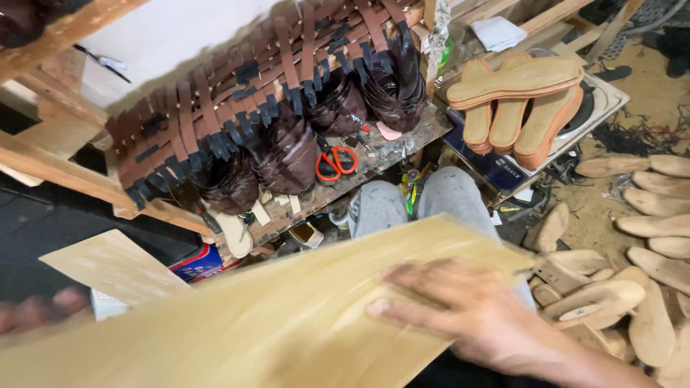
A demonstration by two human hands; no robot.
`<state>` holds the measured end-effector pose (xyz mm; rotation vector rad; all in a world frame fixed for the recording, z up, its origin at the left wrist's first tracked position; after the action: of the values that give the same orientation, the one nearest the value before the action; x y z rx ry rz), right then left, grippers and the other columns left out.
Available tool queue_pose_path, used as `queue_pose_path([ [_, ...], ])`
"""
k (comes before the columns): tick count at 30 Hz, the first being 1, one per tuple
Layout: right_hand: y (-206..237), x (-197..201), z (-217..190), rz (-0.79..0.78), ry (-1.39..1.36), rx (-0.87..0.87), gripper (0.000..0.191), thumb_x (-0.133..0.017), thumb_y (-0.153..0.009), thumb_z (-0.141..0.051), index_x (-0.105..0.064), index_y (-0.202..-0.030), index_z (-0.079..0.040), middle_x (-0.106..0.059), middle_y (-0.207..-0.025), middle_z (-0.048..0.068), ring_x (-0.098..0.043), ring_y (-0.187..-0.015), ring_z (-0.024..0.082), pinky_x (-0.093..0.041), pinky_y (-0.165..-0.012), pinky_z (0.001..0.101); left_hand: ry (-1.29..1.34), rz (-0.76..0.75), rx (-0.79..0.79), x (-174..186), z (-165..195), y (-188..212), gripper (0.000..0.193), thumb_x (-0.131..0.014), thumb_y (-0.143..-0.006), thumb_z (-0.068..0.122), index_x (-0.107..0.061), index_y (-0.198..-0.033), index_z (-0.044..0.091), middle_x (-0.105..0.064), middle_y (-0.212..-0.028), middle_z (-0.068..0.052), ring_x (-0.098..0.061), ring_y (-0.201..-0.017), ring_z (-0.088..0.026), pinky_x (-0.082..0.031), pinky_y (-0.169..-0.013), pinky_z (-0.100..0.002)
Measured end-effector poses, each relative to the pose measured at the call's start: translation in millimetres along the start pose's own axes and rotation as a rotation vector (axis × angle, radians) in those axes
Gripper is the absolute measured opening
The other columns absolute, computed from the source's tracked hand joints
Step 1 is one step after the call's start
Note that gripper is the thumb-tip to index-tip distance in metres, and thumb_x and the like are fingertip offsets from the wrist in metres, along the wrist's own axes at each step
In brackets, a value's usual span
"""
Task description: The person sits on the floor at a low workbench, dips a small applicator into a container of adhesive and spreads it along leather straps, then hangs the treated straps on a rack above the bench. Later the person picks up insoles and marks a pink pad with a pen.
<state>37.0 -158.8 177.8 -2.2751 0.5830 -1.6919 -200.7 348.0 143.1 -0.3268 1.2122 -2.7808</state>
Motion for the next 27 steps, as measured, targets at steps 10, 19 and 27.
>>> queue_pose_path([
  [10,111.1,-32.8,107.0,-0.062,0.185,-0.330,0.072,-0.070,-0.076,-0.049,-0.054,-0.143,-0.028,-0.060,-0.142,0.005,-0.057,-0.128,0.027,-0.045,-0.102,0.0386,1.257,-0.351,1.021,-91.6,127.1,215.5,0.080,-0.036,-0.105,0.064,-0.028,-0.170,0.017,-0.036,-0.165,-0.017,-0.040,-0.146,-0.036,-0.026,-0.130,-0.060],
  [19,52.7,-109.5,133.6,0.619,-1.421,-0.790,0.052,-0.058,-0.101,-0.029,-0.049,-0.146,-0.004,-0.063,-0.119,0.007,-0.057,-0.092,0.011,-0.050,-0.080,0.0264,1.788,-1.004,1.487,-211.6,274.5,332.9,0.076,-0.034,-0.109,0.059,-0.002,-0.171,0.030,-0.011,-0.178,-0.006,-0.045,-0.146,-0.042,-0.057,-0.075,-0.035],
  [27,32.7,-139.0,140.4,0.620,-2.165,-0.856,0.047,-0.048,-0.116,-0.047,-0.049,-0.086,-0.011,-0.039,-0.069,-0.003,-0.040,-0.053,0.006,-0.036,-0.041,0.0206,1.632,-0.991,1.187,-205.2,293.1,369.0,0.095,-0.054,-0.107,0.047,0.014,-0.169,0.025,0.002,-0.181,-0.008,-0.040,-0.140,-0.034,-0.056,-0.062,-0.025],
])
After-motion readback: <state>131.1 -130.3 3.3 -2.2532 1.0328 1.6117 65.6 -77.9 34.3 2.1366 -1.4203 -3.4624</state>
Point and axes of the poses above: each hand's wrist, its own y-axis away from the middle knuckle, its own x-axis out of the back of the hand, z = x × y, the point moved 7 cm from there along -y, towards the middle knuckle
